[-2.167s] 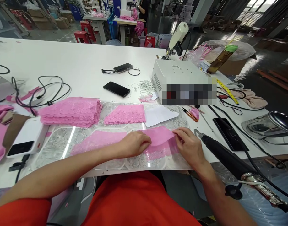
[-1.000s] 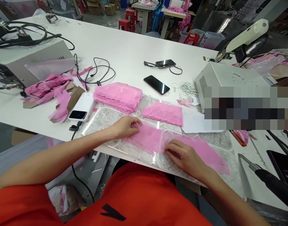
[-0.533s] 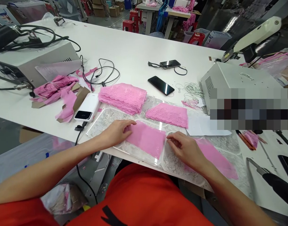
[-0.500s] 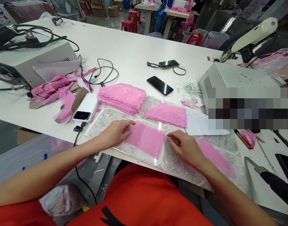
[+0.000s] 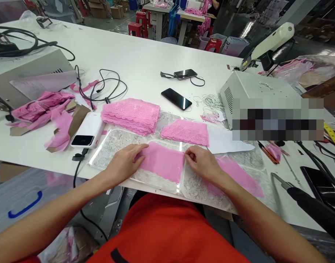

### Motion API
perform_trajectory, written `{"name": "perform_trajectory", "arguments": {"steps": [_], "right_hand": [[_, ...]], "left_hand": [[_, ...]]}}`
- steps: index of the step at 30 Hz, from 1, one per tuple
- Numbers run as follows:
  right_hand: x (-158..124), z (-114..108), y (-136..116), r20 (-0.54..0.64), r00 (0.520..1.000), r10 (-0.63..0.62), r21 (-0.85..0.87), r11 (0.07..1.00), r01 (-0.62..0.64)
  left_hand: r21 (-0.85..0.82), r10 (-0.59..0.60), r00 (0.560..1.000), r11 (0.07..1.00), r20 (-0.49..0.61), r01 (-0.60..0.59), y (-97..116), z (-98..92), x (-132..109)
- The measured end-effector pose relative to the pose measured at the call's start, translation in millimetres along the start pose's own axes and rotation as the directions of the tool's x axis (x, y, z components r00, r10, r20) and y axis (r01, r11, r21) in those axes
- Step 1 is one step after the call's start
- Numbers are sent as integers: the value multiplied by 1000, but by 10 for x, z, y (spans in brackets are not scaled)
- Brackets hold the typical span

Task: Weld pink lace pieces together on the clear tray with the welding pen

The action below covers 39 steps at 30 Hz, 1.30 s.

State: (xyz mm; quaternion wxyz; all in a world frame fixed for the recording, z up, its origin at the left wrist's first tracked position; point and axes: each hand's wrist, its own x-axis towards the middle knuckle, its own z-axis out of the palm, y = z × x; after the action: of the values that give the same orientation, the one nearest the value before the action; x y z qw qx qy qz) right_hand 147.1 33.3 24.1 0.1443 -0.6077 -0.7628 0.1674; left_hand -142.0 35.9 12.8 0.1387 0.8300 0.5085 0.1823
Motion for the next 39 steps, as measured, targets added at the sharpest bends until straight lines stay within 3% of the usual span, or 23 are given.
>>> {"name": "perform_trajectory", "arguments": {"steps": [3,7,11,15,17,20,23,26,29,34,39], "right_hand": [[16,-20,-28,-4,1000,6,-1,1000,-6],[-36,5,-68,-22,996,-91,46,995,92],[-140,14,-54,-23,983,-184,67,980,185],[-337,-171,162,-212,968,-131,126,979,161],[-503,-311,361,-319,946,-60,153,982,113],[-819,-467,712,-421,905,53,132,991,3],[-1140,-508,1021,-498,859,114,59,993,-98],[-1378,-482,1202,-549,822,148,45,988,-147],[-1485,-458,1283,-539,823,178,89,984,-154],[-1468,-468,1374,-478,837,265,151,964,-219],[-1401,-512,1416,-407,865,295,183,954,-239]], "left_hand": [[62,36,999,997,-18,-35,-2,-19,9],[172,197,977,968,-80,-181,7,-46,21],[229,289,957,933,-23,-276,-44,-44,-3],[247,305,951,926,-42,-286,-77,-56,0],[215,371,927,911,-57,-352,-15,-46,48],[132,517,856,850,-15,-510,230,43,192],[15,638,765,767,90,-641,613,234,394],[-51,739,652,667,172,-743,1017,479,599],[-63,804,563,583,194,-810,1345,687,765],[-64,831,514,537,213,-841,1634,841,863],[-67,830,527,545,182,-836,1649,877,749]]}}
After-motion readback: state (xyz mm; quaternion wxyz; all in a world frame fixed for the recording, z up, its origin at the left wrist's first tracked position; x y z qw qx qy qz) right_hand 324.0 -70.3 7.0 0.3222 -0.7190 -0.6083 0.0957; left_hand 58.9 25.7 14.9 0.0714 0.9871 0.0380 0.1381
